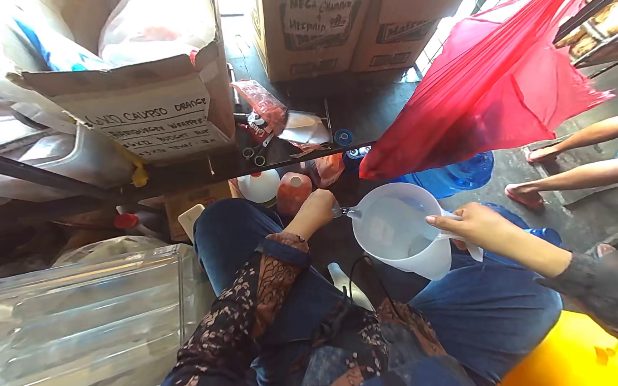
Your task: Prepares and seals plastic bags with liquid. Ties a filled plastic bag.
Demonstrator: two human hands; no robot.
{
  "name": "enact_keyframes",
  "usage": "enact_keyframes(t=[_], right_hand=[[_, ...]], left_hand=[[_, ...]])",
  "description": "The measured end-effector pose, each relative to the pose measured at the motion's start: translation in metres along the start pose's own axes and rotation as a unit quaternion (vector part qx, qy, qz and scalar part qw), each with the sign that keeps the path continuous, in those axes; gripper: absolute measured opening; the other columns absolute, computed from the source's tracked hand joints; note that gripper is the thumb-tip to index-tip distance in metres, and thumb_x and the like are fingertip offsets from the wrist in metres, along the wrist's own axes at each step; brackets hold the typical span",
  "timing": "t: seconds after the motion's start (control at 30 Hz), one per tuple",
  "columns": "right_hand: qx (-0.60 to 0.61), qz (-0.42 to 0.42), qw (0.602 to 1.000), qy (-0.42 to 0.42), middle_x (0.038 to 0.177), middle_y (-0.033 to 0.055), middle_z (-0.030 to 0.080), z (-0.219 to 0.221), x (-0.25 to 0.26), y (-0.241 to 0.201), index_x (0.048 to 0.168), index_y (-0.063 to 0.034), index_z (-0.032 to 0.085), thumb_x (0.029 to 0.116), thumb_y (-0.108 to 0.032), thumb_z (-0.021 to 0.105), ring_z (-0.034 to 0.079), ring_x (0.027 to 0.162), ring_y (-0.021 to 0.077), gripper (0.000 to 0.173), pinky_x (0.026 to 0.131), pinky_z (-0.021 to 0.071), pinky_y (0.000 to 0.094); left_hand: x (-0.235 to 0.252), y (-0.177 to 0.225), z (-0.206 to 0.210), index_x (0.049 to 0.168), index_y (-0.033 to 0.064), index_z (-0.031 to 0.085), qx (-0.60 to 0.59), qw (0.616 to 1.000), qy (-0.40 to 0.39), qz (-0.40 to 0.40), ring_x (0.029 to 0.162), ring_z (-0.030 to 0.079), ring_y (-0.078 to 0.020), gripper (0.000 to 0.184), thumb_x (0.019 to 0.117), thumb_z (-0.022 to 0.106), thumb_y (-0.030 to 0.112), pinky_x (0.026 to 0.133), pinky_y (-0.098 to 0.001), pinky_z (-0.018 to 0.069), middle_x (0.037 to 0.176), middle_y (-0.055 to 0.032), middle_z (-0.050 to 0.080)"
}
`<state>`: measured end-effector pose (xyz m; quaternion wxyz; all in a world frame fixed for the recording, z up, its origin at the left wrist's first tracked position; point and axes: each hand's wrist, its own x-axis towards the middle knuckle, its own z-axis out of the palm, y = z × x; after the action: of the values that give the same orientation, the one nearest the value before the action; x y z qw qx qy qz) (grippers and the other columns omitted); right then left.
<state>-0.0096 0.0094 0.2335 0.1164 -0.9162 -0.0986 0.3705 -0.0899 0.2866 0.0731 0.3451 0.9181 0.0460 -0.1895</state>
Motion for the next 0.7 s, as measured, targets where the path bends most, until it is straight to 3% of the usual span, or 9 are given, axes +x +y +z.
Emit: enact_keyframes(t=[0.7], right_hand=[[-0.011, 0.009, 1.000, -0.003, 0.056, -0.0019, 0.055, -0.0061, -0.0072, -0.0046, 0.069, -0.0087, 0.060, 0.1026, -0.049, 0.058, 0.050, 0.050, 0.0085, 0.052, 0.055, 0.0431, 0.0329]], left_hand=[[0.0014, -0.0018, 0.0014, 0.110, -0.0003, 0.075, -0.005, 1.000, 0.001, 0.003, 0.110, 0.067, -0.0368, 0.022, 0.0891, 0.067, 0.001, 0.097, -0.0562, 0.0505, 0.109, -0.0205, 0.072]])
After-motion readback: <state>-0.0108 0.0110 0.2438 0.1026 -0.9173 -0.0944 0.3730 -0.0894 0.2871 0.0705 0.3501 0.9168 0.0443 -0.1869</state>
